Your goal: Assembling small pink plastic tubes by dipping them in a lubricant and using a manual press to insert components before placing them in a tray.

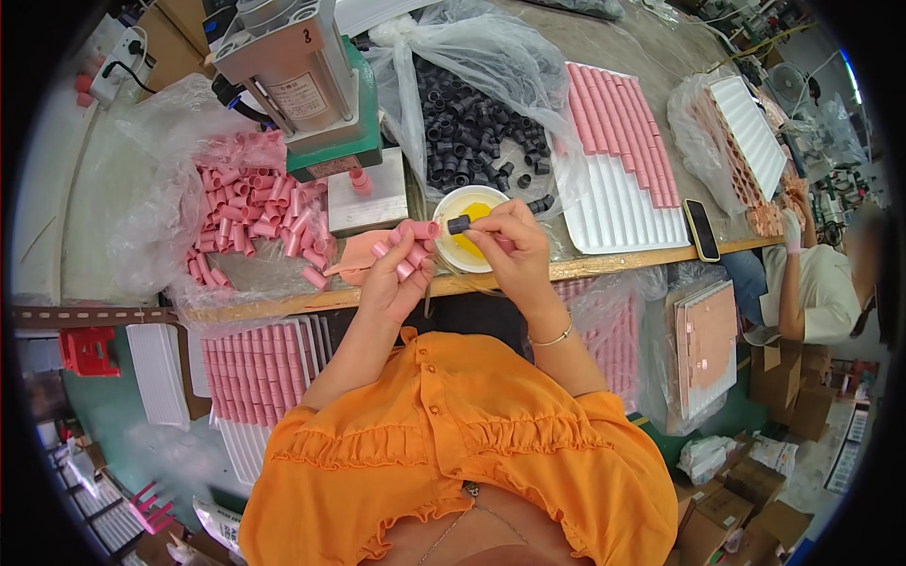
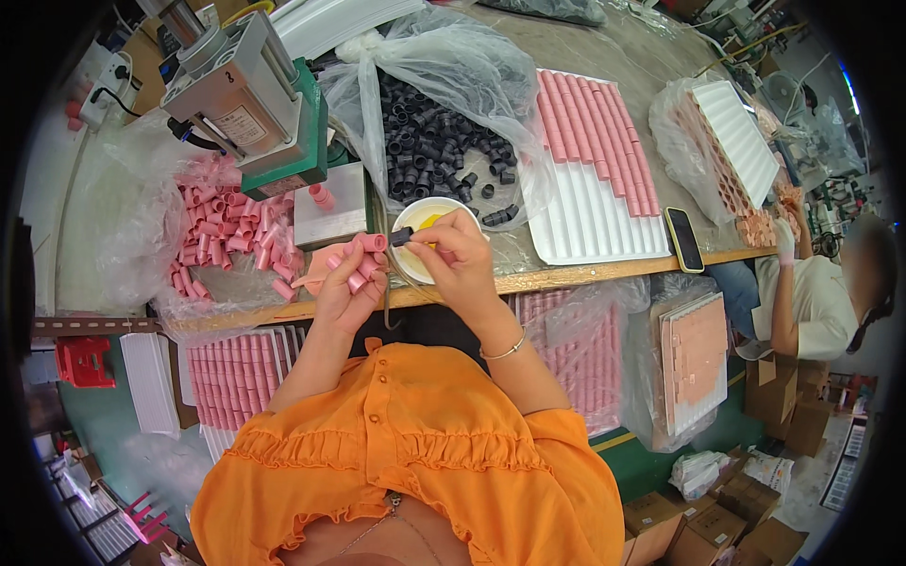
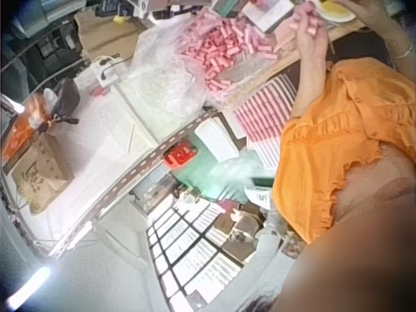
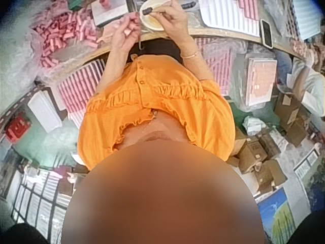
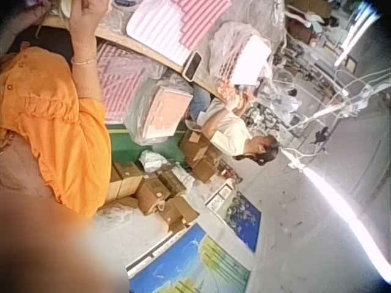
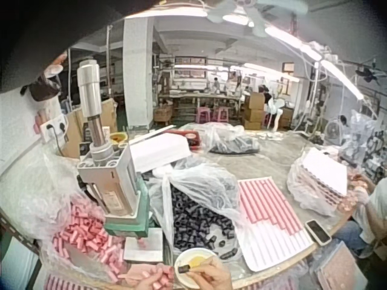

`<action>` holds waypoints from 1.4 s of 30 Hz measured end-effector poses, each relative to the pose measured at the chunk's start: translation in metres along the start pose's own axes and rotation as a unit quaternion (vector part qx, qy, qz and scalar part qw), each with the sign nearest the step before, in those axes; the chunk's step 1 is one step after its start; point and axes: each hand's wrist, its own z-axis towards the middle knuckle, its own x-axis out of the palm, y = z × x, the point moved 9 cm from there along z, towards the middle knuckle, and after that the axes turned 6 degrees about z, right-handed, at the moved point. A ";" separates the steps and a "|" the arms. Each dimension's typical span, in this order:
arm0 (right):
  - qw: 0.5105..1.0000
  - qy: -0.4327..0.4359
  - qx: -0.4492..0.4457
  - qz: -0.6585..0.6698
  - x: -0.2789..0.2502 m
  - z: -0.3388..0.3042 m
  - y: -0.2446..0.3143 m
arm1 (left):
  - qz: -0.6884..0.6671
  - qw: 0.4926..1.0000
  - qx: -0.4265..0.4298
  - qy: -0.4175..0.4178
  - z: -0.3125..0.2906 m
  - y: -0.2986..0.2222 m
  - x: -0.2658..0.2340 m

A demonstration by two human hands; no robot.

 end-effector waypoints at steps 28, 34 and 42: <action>0.981 0.186 0.056 -0.008 0.071 -0.011 -0.014 | 0.545 0.811 0.209 0.041 -0.026 -0.082 0.037; 0.991 0.075 0.001 -0.109 0.062 0.006 -0.008 | 0.643 0.695 0.317 -0.047 -0.037 -0.084 0.037; 0.982 0.111 0.101 -0.111 0.107 0.055 -0.061 | 0.741 0.540 0.362 -0.167 0.022 -0.154 0.001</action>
